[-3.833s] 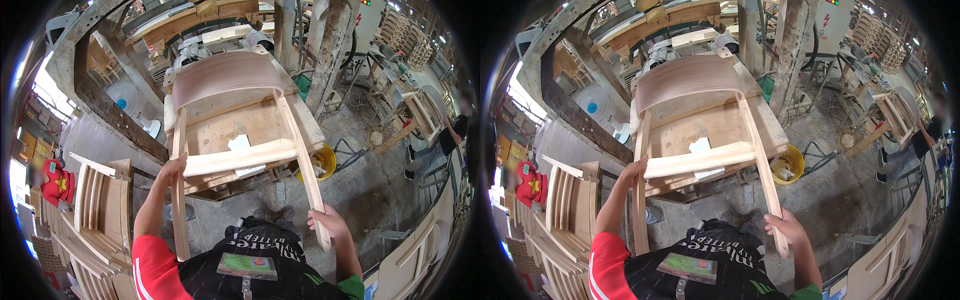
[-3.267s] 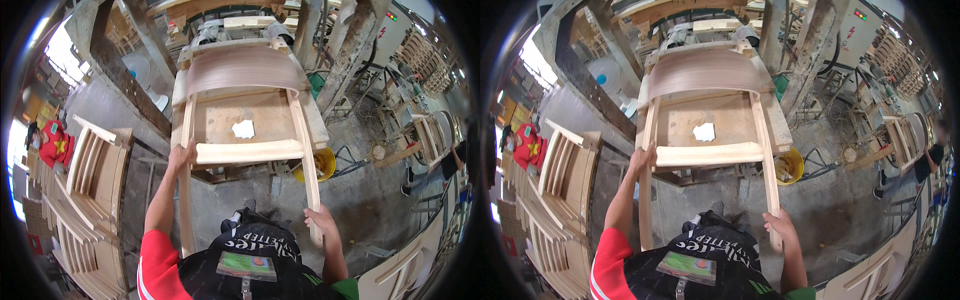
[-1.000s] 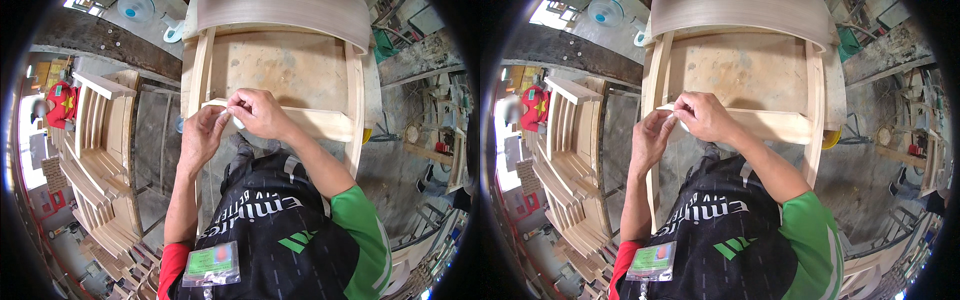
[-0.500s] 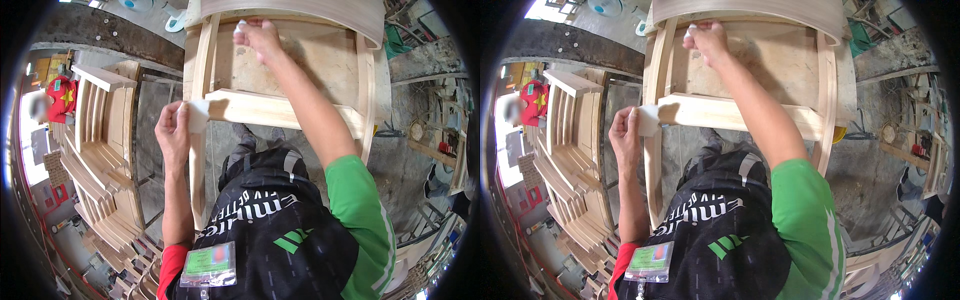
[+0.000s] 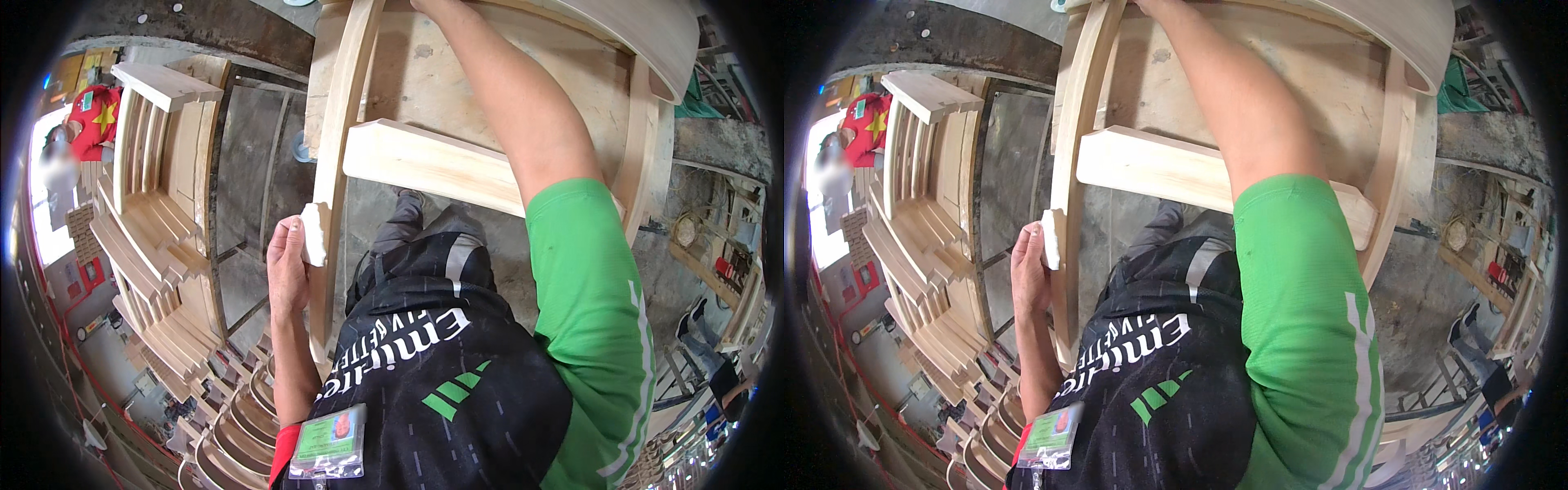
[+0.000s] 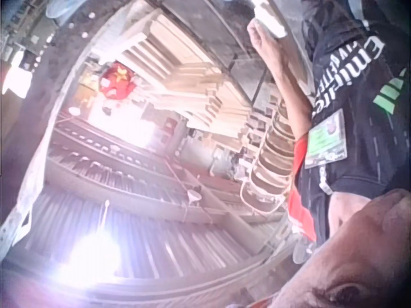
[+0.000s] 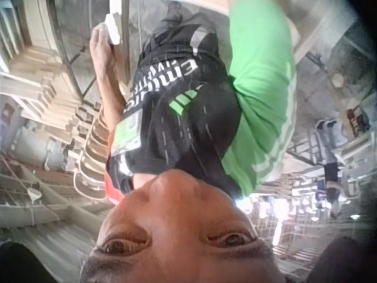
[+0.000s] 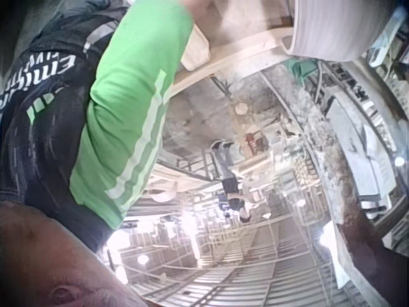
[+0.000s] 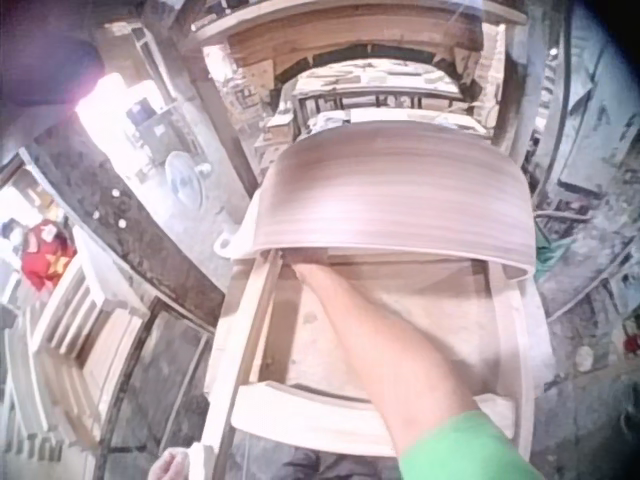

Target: The person repeatedly picks up unfinished wooden chair frames, places them on a workbench, and sands the surfaces with a white pad. The person flips and repositions the chairs to access different sides, then returns them to a stack after sanding.

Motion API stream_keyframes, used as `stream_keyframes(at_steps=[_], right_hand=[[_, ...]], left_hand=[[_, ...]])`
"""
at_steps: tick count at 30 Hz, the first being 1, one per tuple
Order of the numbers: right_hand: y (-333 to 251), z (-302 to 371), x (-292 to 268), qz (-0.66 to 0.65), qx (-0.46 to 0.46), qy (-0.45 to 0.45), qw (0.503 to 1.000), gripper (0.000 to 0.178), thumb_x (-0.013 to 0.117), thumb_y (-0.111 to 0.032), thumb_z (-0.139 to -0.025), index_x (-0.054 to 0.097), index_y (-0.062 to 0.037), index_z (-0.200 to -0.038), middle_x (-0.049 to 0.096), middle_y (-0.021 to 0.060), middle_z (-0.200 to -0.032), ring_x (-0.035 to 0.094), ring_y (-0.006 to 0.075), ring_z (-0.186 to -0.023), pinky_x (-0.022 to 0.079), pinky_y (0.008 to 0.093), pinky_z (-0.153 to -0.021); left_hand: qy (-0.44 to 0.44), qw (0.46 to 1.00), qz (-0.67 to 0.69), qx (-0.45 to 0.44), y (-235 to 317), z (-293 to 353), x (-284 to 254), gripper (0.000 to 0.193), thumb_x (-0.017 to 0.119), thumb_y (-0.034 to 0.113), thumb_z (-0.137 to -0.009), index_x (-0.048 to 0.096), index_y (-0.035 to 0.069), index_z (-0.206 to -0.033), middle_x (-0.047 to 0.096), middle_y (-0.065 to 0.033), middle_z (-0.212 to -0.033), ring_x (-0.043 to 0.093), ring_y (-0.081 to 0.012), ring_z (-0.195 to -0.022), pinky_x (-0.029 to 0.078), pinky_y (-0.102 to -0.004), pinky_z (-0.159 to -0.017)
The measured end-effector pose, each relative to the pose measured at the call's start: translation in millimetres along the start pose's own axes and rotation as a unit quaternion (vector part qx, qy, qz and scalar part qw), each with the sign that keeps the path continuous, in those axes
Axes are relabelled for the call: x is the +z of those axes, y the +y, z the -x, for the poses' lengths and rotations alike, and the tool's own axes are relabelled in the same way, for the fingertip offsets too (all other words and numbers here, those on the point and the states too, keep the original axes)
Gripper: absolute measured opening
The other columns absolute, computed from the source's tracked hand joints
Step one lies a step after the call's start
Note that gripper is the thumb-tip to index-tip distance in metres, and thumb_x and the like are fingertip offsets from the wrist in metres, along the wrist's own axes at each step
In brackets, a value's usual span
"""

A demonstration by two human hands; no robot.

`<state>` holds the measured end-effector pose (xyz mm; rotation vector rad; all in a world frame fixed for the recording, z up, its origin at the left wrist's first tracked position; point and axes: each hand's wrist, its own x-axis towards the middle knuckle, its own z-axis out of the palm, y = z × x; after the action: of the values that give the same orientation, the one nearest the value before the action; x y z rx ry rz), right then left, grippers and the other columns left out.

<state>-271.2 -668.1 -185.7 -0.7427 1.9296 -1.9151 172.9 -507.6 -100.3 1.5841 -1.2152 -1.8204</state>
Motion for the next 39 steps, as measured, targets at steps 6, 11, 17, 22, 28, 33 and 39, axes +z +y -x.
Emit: stream_keyframes(at_steps=[6, 11, 17, 22, 28, 33, 39], right_hand=[[12, -2, 14, 0.031, -0.051, 0.015, 0.998, 0.014, 0.067, -0.011, -0.098, 0.067, -0.0012, -0.108, 0.071, 0.0113, -0.098, 0.069, 0.0206, -0.083, 0.056, 0.0374, -0.068], [16, 1, 15, 0.043, -0.075, 0.025, 0.996, 0.016, 0.067, -0.012, -0.097, 0.067, -0.0012, -0.109, 0.072, 0.0123, -0.1, 0.069, 0.0223, -0.086, 0.056, 0.0382, -0.07], [18, 3, 15, 0.045, -0.094, 0.038, 0.994, 0.018, 0.067, -0.014, -0.097, 0.067, -0.0011, -0.11, 0.072, 0.0135, -0.103, 0.069, 0.0242, -0.09, 0.056, 0.0392, -0.074], [19, 6, 15, 0.048, -0.107, 0.039, 0.992, 0.02, 0.067, -0.015, -0.096, 0.068, -0.001, -0.111, 0.073, 0.0144, -0.105, 0.069, 0.0259, -0.093, 0.055, 0.0401, -0.077], [19, 9, 15, 0.054, -0.121, 0.037, 0.991, 0.022, 0.067, -0.016, -0.096, 0.068, -0.0009, -0.112, 0.074, 0.0156, -0.107, 0.07, 0.0279, -0.097, 0.055, 0.0411, -0.08], [20, 11, 14, 0.056, -0.133, 0.035, 0.989, 0.024, 0.067, -0.017, -0.095, 0.068, -0.0008, -0.113, 0.074, 0.0166, -0.109, 0.07, 0.0295, -0.1, 0.055, 0.0419, -0.083], [22, 11, 13, 0.061, -0.15, 0.034, 0.986, 0.026, 0.067, -0.018, -0.095, 0.069, -0.0007, -0.114, 0.075, 0.0177, -0.111, 0.07, 0.0315, -0.104, 0.055, 0.0429, -0.086]], left_hand=[[0.022, 1.0, 0.01, 0.003, -8, -3, 3, 0.021, 0.055, 0.025, -0.113, 0.066, 0.007, -0.112, 0.066, 0.005, -0.096, 0.057, -0.0028, -0.082, 0.048, -0.0221, -0.073], [0.029, 0.999, -0.029, -0.001, -6, -3, 6, 0.021, 0.054, 0.025, -0.113, 0.066, 0.008, -0.112, 0.063, 0.0065, -0.093, 0.054, -0.0019, -0.08, 0.045, -0.0213, -0.071], [0.03, 0.998, -0.048, -0.002, -3, -1, 9, 0.022, 0.053, 0.025, -0.114, 0.066, 0.007, -0.114, 0.065, 0.0059, -0.094, 0.056, -0.002, -0.08, 0.047, -0.0215, -0.071], [0.021, 0.999, -0.034, 0.005, -5, -2, 8, 0.023, 0.052, 0.025, -0.114, 0.067, 0.007, -0.115, 0.066, 0.0053, -0.095, 0.057, -0.0021, -0.081, 0.048, -0.0217, -0.071], [0.015, 0.998, -0.065, 0.013, -4, -1, 6, 0.024, 0.052, 0.026, -0.114, 0.066, 0.007, -0.113, 0.065, 0.006, -0.094, 0.055, -0.0016, -0.079, 0.046, -0.0207, -0.07], [0.027, 0.998, -0.054, 0.006, -3, -1, 10, 0.024, 0.052, 0.026, -0.114, 0.066, 0.007, -0.113, 0.064, 0.0061, -0.093, 0.055, -0.0016, -0.079, 0.046, -0.0207, -0.07], [0.017, 0.999, -0.043, 0.011, -6, -2, 7, 0.023, 0.053, 0.025, -0.114, 0.066, 0.006, -0.113, 0.065, 0.0056, -0.093, 0.056, -0.0022, -0.08, 0.047, -0.0218, -0.071]])
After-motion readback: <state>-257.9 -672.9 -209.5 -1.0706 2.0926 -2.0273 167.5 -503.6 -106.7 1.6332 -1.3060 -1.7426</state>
